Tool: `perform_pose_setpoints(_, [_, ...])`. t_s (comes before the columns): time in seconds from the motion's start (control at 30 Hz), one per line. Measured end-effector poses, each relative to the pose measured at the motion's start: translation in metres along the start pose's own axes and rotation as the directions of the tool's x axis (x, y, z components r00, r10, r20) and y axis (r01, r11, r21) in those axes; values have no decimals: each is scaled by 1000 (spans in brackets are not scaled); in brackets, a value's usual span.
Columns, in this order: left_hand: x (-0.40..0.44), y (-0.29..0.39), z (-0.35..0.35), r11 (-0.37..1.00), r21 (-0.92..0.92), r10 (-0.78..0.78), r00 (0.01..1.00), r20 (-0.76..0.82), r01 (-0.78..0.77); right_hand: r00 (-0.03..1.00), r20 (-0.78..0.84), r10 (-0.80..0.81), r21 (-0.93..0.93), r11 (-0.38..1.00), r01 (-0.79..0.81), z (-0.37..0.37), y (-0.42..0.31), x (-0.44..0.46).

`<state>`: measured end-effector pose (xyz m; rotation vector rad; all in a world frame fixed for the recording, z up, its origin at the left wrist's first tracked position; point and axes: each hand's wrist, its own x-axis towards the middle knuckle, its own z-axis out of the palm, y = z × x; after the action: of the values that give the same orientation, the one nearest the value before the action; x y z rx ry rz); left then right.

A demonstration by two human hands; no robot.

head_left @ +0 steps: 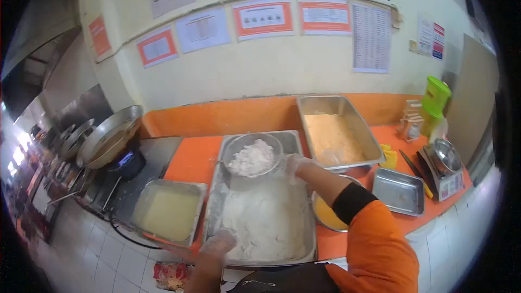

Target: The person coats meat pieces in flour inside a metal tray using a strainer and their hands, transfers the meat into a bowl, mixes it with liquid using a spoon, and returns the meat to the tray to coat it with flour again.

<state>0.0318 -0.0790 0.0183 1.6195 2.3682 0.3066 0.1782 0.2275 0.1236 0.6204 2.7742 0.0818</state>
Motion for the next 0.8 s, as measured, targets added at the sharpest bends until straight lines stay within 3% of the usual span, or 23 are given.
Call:
perform_pose_setpoints(0.07, [15, -7, -3, 997, 78, -10, 999, 40, 7, 982, -182, 46, 478, 877, 48, 0, 0, -9])
perform_pose_setpoints(0.1, [37, 8, -5, 997, 72, 6, 999, 50, -10, 882, -306, 358, 456, 868, -194, 2, 0, -26])
perform_pose_setpoints(0.13, [48, 13, -7, 997, 75, 1, 999, 42, -4, 902, -315, 294, 375, 912, -167, -8, 4, -37])
perform_pose_setpoints(0.17, [59, 21, -11, 997, 76, 2, 999, 38, -5, 643, -690, 333, 405, 914, -39, 11, 14, -27])
perform_pose_setpoints(0.23, [81, 34, -18, 997, 74, 1, 1000, 27, -3, 395, -811, 432, 485, 873, 42, 14, 41, -45])
perform_pose_setpoints(0.3, [99, 42, -26, 997, 75, -15, 1000, 13, 14, 397, -723, 565, 580, 809, -94, 22, 99, -82])
perform_pose_setpoints(0.37, [117, 49, -30, 996, 86, -19, 1000, 14, 17, 283, -823, 493, 408, 859, -310, 27, 162, -146])
perform_pose_setpoints(0.4, [127, 54, -32, 996, 87, -19, 1000, 9, 18, 230, -562, 795, 770, 604, -207, 48, 205, -170])
perform_pose_setpoints(0.43, [136, 55, -35, 996, 87, -28, 1000, 5, 27, 108, -752, 651, 515, 681, -521, 92, 250, -196])
perform_pose_setpoints(0.47, [145, 56, -37, 995, 93, -29, 1000, 6, 28, 279, -665, 693, 241, 553, -798, 99, 271, -241])
perform_pose_setpoints(0.57, [170, 60, -42, 995, 96, -42, 999, 5, 41, 256, -348, 902, 290, 363, -885, 141, 297, -335])
perform_pose_setpoints(0.67, [191, 60, -46, 993, 106, -57, 998, 10, 56, 361, 4, 933, -171, 356, -919, 137, 290, -381])
perform_pose_setpoints(0.7, [194, 62, -43, 993, 104, -61, 998, 17, 59, 350, 123, 929, -315, 371, -874, 141, 292, -392])
perform_pose_setpoints(0.73, [198, 63, -43, 992, 104, -69, 997, 17, 67, 350, 336, 874, -705, 480, -522, 150, 298, -402])
perform_pose_setpoints(0.77, [202, 64, -43, 992, 104, -73, 997, 18, 71, 333, 533, 778, -824, 567, -5, 158, 305, -412])
perform_pose_setpoints(0.8, [209, 61, -46, 992, 103, -80, 997, 16, 78, 80, 717, 693, -463, 387, 797, 177, 322, -416])
